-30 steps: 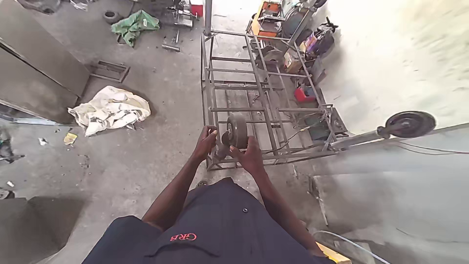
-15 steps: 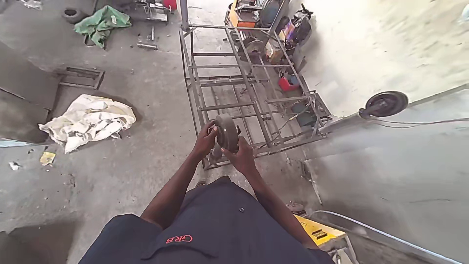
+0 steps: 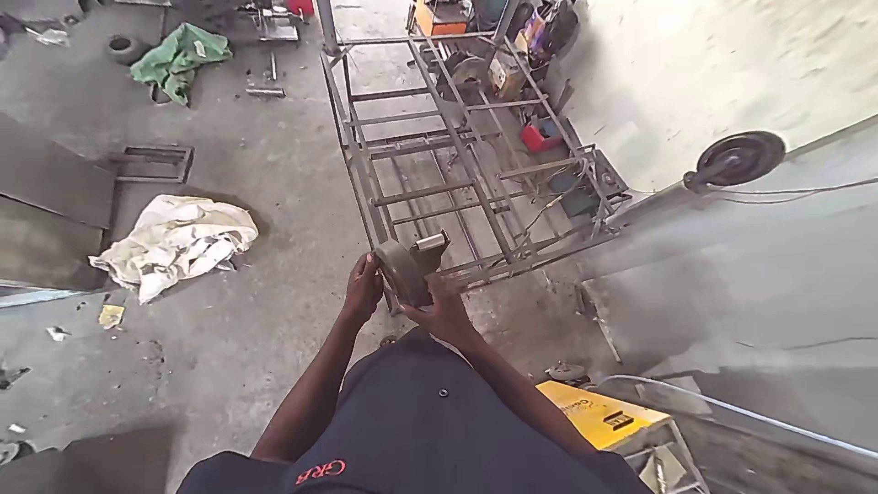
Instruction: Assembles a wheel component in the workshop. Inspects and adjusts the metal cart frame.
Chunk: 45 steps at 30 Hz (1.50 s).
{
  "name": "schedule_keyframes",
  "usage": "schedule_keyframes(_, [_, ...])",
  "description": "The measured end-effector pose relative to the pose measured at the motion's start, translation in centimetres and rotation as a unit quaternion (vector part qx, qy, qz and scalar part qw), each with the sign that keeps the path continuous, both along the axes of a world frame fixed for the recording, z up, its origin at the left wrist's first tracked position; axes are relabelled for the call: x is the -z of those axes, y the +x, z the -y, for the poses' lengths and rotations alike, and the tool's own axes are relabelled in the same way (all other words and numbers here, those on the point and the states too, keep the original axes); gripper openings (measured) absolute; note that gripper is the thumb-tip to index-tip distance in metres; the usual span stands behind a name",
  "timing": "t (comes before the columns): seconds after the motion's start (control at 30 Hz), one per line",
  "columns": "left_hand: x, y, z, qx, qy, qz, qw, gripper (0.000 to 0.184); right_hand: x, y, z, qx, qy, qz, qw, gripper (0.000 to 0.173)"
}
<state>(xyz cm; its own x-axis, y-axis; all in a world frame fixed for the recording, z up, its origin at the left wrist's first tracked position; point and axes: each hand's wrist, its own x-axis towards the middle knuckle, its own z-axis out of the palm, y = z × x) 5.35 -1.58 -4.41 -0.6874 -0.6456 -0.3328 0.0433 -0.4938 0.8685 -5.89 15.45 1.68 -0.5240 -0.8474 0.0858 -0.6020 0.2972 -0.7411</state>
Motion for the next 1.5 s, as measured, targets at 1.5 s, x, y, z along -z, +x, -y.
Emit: schedule_keyframes(1.5, [-6.4,-11.2,-7.3,-0.174,-0.098,0.161,0.966,0.037,7.1,-14.7,-32.7,0.165,0.059,0.183,0.968,0.068])
